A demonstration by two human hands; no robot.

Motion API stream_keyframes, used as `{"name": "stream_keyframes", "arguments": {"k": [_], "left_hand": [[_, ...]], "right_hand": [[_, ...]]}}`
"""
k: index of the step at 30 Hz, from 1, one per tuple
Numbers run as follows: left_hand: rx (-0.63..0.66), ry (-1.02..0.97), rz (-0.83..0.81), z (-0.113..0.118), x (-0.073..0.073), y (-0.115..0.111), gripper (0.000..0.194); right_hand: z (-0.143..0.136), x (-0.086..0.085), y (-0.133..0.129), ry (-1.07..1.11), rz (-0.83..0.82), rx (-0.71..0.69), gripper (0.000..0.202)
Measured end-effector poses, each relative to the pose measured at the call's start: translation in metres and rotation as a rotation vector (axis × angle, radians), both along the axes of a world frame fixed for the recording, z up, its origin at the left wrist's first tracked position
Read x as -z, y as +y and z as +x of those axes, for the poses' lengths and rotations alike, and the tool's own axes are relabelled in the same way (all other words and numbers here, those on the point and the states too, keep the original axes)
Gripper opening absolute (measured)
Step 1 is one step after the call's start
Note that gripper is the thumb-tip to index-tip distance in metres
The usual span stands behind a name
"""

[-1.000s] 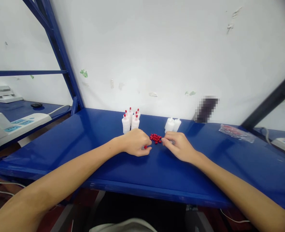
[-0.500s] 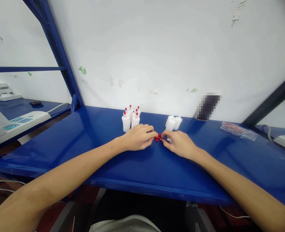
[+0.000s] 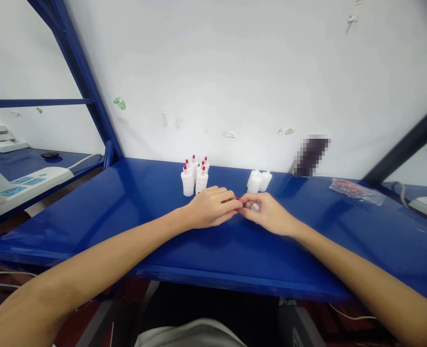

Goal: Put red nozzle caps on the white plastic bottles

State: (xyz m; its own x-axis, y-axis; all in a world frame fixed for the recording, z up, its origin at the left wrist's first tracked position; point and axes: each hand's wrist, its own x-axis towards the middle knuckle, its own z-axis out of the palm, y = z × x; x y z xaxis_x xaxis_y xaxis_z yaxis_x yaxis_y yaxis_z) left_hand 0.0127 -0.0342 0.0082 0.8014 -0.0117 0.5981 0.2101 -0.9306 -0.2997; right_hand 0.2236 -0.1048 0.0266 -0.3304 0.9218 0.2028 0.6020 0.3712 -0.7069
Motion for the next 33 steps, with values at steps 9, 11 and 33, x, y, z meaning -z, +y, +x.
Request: {"name": "stream_keyframes", "arguments": {"k": [9, 11, 33], "left_hand": [[0.067, -0.137, 0.036, 0.003, -0.003, -0.006, 0.016], [0.102, -0.140, 0.064, 0.004, -0.002, -0.007, 0.016], [0.131, -0.190, 0.139, 0.007, -0.021, -0.018, 0.010]], "right_hand": [[0.002, 0.003, -0.004, -0.197, 0.327, -0.156, 0.032], [-0.001, 0.004, -0.006, -0.255, 0.327, -0.142, 0.029], [-0.014, -0.016, -0.007, -0.260, 0.324, -0.180, 0.004]]}}
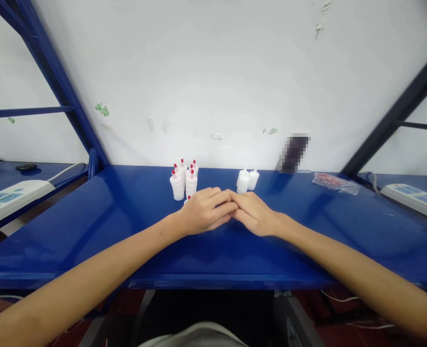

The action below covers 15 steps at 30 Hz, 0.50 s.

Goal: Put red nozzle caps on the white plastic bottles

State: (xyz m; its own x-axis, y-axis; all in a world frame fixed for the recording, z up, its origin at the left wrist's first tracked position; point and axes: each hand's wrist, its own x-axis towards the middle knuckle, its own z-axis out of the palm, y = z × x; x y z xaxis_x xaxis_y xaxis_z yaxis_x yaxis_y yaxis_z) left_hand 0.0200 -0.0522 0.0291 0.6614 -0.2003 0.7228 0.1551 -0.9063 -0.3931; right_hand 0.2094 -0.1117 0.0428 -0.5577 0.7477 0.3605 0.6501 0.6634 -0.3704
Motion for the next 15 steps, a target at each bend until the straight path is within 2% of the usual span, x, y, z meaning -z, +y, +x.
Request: {"name": "stream_keyframes", "arguments": {"k": [4, 7, 9, 11, 15], "left_hand": [[-0.019, -0.072, -0.134, -0.005, -0.010, -0.001, 0.009], [-0.028, -0.170, -0.322, -0.021, -0.006, -0.001, 0.010], [-0.099, -0.266, -0.458, -0.037, 0.000, 0.003, 0.016], [-0.254, -0.327, -0.552, -0.052, 0.005, 0.010, 0.022], [-0.493, -0.164, -0.672, -0.064, 0.006, 0.021, 0.023]], "right_hand": [[-0.008, -0.021, 0.010, 0.065, 0.047, -0.058, 0.013], [-0.009, -0.025, 0.010, 0.138, 0.012, -0.096, 0.027], [-0.001, -0.019, 0.009, 0.180, 0.047, -0.044, 0.031], [0.011, -0.008, 0.009, 0.155, 0.090, 0.069, 0.025], [0.037, 0.008, 0.017, 0.093, 0.128, 0.236, 0.020]]}}
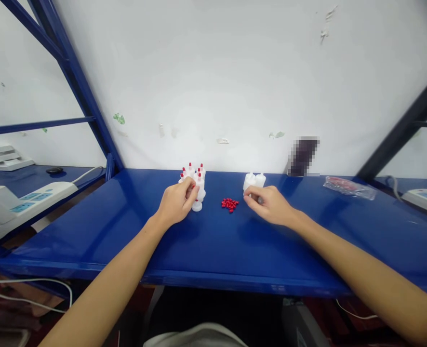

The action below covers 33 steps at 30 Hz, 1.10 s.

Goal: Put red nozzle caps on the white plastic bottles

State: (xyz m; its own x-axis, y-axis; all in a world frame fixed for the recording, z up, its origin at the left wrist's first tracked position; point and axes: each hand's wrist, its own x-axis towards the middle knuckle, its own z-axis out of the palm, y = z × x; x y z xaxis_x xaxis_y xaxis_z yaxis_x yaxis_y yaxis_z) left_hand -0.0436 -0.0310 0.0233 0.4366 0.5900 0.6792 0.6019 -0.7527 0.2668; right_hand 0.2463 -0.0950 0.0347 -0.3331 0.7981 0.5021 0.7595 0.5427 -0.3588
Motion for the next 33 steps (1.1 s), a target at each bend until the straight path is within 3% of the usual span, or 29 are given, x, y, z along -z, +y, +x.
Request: {"name": "stream_keyframes", "arguments": {"k": [4, 11, 20, 25, 29, 33], "left_hand": [[-0.085, 0.138, -0.071, 0.003, -0.004, 0.001, 0.022], [-0.160, 0.295, -0.128, -0.001, -0.006, 0.003, 0.024], [-0.271, 0.361, -0.119, -0.004, -0.010, 0.002, 0.022], [-0.345, 0.323, -0.162, -0.014, -0.017, 0.005, 0.028], [-0.332, 0.244, -0.179, -0.018, -0.020, 0.006, 0.038], [-0.308, 0.040, -0.047, -0.016, -0.019, 0.002, 0.036]], "right_hand": [[0.001, 0.004, 0.004, 0.057, -0.017, 0.044, 0.020], [-0.021, 0.011, 0.000, -0.009, -0.175, -0.090, 0.021], [-0.019, 0.012, -0.002, -0.010, -0.187, -0.083, 0.021], [-0.020, 0.013, -0.002, -0.018, -0.203, -0.091, 0.018], [-0.020, 0.013, -0.002, -0.026, -0.219, -0.085, 0.018], [-0.021, 0.014, -0.002, -0.039, -0.243, -0.081, 0.015]]}}
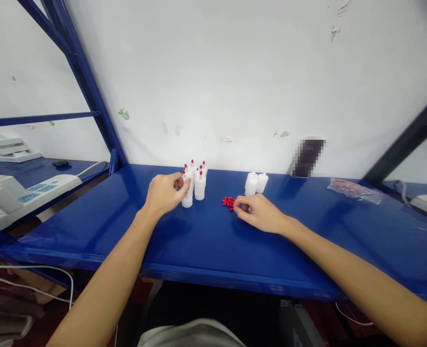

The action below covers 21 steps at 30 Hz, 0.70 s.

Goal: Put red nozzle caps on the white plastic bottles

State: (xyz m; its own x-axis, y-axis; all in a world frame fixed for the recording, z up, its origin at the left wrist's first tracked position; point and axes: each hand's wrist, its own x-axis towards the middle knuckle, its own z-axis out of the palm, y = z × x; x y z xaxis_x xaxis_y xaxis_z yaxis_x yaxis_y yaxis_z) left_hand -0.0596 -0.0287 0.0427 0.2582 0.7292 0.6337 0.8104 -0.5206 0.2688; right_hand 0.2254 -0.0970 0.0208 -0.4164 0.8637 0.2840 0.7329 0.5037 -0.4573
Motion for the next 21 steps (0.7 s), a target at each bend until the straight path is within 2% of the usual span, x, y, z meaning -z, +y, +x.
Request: {"name": "stream_keyframes", "arguments": {"k": [3, 7, 11, 18, 21], "left_hand": [[0.093, -0.053, 0.117, 0.008, 0.003, -0.006, 0.032], [0.365, 0.082, 0.105, 0.026, 0.012, -0.018, 0.029], [0.521, 0.200, 0.090, 0.045, 0.021, -0.028, 0.025], [0.578, 0.320, -0.064, 0.052, 0.029, -0.031, 0.011], [0.575, 0.295, -0.037, 0.052, 0.029, -0.031, 0.010]], "right_hand": [[-0.001, 0.002, 0.002, -0.043, 0.011, 0.028, 0.012], [-0.001, 0.002, 0.004, -0.187, 0.024, 0.055, 0.018], [-0.001, 0.000, 0.005, -0.229, 0.009, 0.086, 0.022], [-0.007, 0.000, 0.007, -0.257, 0.010, 0.065, 0.013], [-0.012, -0.001, 0.005, -0.095, -0.020, 0.042, 0.009]]}}
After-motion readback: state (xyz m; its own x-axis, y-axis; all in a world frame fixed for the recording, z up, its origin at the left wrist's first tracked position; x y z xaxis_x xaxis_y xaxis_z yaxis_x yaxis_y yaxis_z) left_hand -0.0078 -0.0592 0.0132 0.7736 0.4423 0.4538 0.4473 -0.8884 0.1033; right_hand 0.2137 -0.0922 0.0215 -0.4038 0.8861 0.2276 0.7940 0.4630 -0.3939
